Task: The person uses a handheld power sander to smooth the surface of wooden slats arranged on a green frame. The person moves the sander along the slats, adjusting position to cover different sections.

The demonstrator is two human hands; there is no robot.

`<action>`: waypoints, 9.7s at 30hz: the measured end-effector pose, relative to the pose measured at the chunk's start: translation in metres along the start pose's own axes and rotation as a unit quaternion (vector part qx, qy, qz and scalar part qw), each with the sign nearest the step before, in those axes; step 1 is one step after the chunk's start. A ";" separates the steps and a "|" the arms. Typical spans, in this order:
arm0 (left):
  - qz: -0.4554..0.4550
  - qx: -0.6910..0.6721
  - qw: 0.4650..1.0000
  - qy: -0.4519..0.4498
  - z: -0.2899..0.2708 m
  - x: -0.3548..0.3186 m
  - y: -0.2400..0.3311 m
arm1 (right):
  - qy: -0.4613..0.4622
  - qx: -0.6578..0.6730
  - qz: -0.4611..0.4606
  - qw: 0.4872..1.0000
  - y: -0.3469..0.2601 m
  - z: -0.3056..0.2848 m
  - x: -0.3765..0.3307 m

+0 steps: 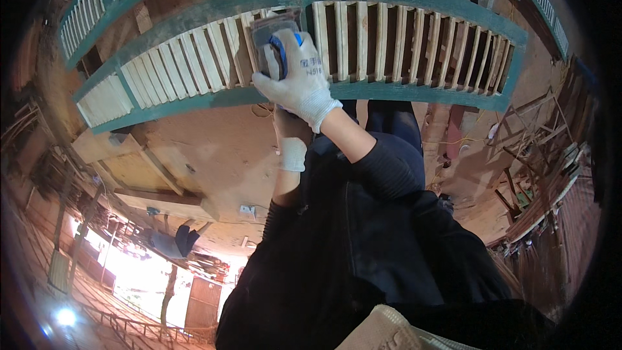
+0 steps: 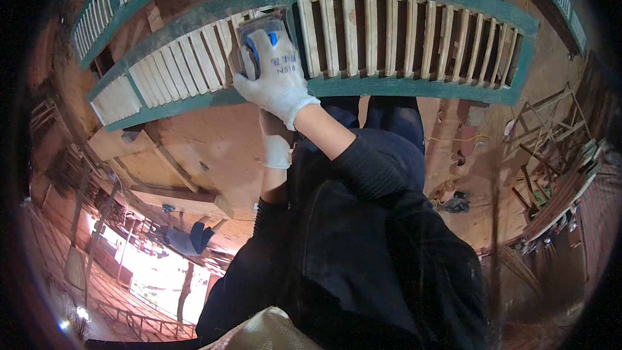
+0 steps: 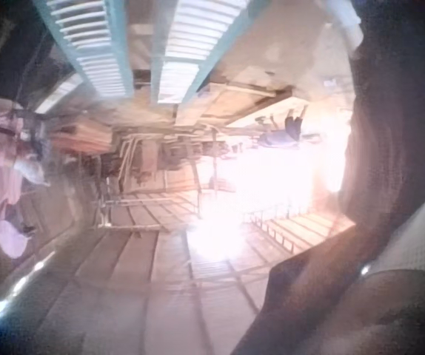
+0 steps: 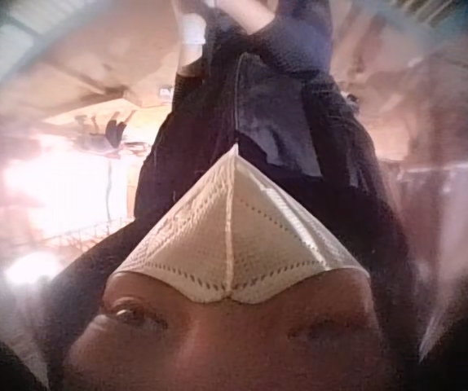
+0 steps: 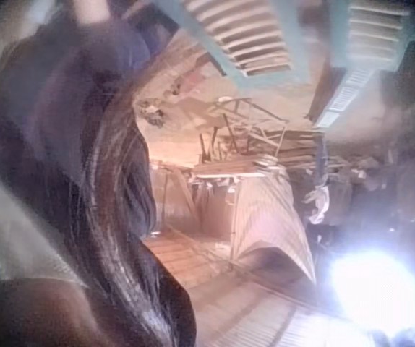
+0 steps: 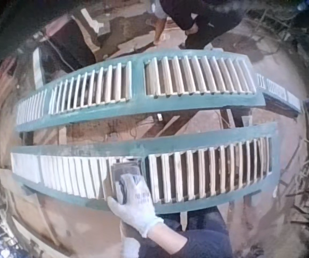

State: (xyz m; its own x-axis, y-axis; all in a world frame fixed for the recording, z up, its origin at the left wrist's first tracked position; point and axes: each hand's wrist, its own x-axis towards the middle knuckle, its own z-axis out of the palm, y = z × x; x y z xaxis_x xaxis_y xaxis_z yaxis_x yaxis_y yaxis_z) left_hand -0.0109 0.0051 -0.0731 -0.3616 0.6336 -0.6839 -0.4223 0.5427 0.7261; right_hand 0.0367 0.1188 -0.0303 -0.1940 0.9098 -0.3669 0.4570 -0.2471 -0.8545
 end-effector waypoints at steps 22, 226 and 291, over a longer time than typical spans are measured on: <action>0.039 0.183 0.982 0.031 -0.028 0.019 -0.025 | -0.019 0.001 -0.015 1.000 -0.007 0.001 0.005; 0.220 0.496 0.645 -0.539 0.093 -0.064 -0.156 | -0.266 -0.518 -0.257 0.771 0.161 -0.314 -0.162; 0.205 -0.056 0.918 0.335 -0.052 -0.042 -0.045 | -0.306 -0.488 -0.315 0.754 0.015 0.090 -0.078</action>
State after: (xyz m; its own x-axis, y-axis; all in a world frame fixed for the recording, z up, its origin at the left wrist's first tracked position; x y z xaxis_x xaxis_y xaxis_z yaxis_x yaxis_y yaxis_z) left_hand -0.0194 -0.0747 -0.0810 -0.9238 0.2700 -0.2717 -0.2054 0.2494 0.9464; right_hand -0.0197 0.0141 -0.0479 -0.8672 0.3458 -0.3584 0.4706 0.8044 -0.3625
